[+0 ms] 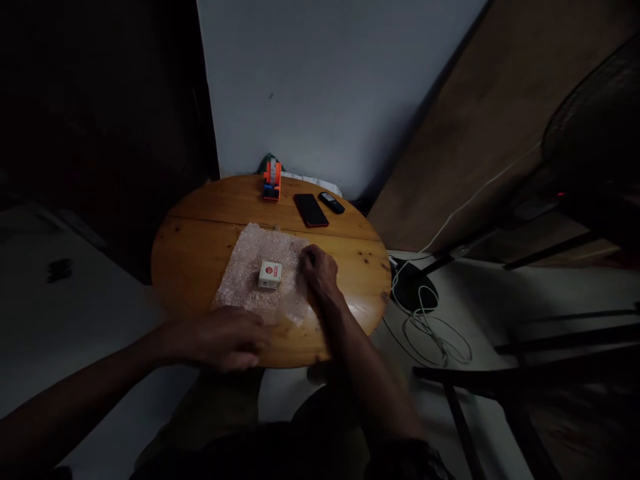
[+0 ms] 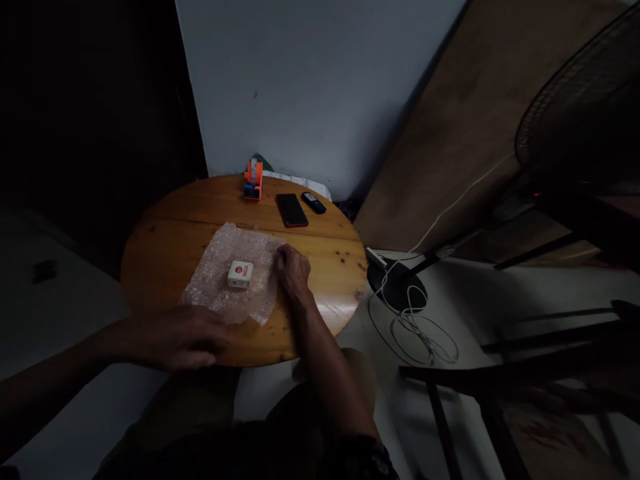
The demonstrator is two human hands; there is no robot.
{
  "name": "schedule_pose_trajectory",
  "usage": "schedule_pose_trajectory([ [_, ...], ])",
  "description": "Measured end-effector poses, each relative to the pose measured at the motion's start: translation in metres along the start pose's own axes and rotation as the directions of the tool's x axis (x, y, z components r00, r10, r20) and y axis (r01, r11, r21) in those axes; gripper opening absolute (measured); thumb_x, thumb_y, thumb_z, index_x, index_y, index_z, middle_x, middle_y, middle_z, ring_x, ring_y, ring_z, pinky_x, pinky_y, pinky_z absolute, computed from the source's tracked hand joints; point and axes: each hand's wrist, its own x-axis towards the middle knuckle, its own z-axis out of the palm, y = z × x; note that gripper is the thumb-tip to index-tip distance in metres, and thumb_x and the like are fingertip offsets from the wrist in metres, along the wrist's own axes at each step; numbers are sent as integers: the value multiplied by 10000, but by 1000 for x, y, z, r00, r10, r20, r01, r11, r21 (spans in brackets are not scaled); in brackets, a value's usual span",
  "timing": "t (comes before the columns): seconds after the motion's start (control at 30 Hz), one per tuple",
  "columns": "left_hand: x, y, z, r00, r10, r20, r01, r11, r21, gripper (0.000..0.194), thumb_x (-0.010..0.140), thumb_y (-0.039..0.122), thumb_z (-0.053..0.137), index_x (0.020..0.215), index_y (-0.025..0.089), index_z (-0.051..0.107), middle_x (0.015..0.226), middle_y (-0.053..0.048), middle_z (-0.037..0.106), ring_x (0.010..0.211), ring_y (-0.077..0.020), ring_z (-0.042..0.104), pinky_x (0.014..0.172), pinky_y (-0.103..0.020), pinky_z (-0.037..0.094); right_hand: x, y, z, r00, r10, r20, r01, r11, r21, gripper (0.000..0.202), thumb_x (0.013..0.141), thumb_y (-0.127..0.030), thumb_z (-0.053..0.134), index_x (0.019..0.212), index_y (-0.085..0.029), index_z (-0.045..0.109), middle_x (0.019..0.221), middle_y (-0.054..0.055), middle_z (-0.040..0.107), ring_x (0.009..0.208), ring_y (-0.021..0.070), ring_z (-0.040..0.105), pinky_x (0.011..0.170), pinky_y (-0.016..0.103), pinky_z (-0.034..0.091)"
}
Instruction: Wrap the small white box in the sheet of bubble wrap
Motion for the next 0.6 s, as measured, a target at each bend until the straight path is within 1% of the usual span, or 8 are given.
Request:
schedule_pose_trajectory([
  [0.03, 0, -4, -6, 999, -37, 0, 37, 992, -123, 250, 870, 290, 595, 1069, 274, 746, 978, -26, 767, 860, -193, 698, 738, -269, 521, 0, 0, 0, 1000, -4, 1, 4, 1000, 2, 277, 912, -236, 509, 1086, -230, 724, 1080, 51, 775, 1012, 223, 691, 873, 306, 469],
  [0.1, 7, -17, -19, 976, -156, -149, 119, 965, -232, 305, 910, 344, 518, 1106, 260, 737, 1051, -42, 760, 920, -206, 693, 774, -293, 533, 0, -1, 0, 1000, -9, 7, 9, 1000, 0, 287, 898, -217, 517, 1097, -228, 722, 1103, 53, 772, 1034, 227, 689, 889, 312, 469],
  [0.17, 20, -36, -27, 914, -247, -322, 183, 959, -218, 335, 903, 348, 492, 1102, 230, 734, 1089, -65, 743, 965, -225, 686, 809, -322, 543, 0, -1, -1, 1000, -10, 12, 10, 1000, -7, 299, 883, -198, 523, 1106, -226, 721, 1122, 55, 769, 1054, 230, 686, 903, 317, 467],
  [0.23, 35, -56, -27, 868, -261, -422, 214, 964, -157, 383, 865, 334, 522, 1179, 205, 699, 1230, -92, 697, 1130, -256, 647, 965, -377, 523, -1, -1, 0, 1000, -11, 11, 11, 1000, -12, 298, 881, -199, 525, 1104, -232, 720, 1120, 53, 769, 1053, 229, 685, 907, 320, 467],
  [0.3, 48, -74, -20, 881, -251, -400, 241, 968, -75, 612, 769, 350, 633, 1352, 170, 592, 1445, -142, 576, 1344, -317, 519, 1133, -456, 415, -1, 1, 0, 1000, -10, 7, 10, 1000, -13, 290, 886, -206, 524, 1096, -237, 721, 1107, 49, 770, 1037, 226, 687, 904, 321, 469],
  [0.4, 56, -89, -4, 904, -305, -299, 314, 949, -19, 922, 710, 433, 701, 1513, 100, 394, 1585, -215, 404, 1470, -385, 368, 1201, -513, 317, -1, 3, 1, 1000, -7, 4, 7, 1000, -1, 295, 884, -194, 525, 1101, -240, 718, 1108, 45, 767, 1022, 224, 687, 897, 317, 470],
  [0.5, 54, -92, 8, 903, -344, -257, 368, 928, 51, 1041, 693, 492, 714, 1559, 97, 294, 1630, -225, 319, 1512, -403, 286, 1229, -527, 244, 4, 0, 0, 1000, -23, 8, 23, 1000, 5, 301, 897, -182, 513, 1111, -243, 716, 1126, 43, 762, 1033, 226, 681, 892, 317, 460],
  [0.6, 52, -89, 12, 891, -365, -268, 402, 910, 97, 1075, 678, 522, 723, 1562, 101, 282, 1632, -225, 314, 1519, -423, 258, 1233, -543, 207, 14, -7, -2, 996, -86, 1, 86, 996, -9, 307, 933, -180, 471, 1102, -235, 721, 1138, 50, 757, 1055, 230, 665, 902, 329, 427],
])
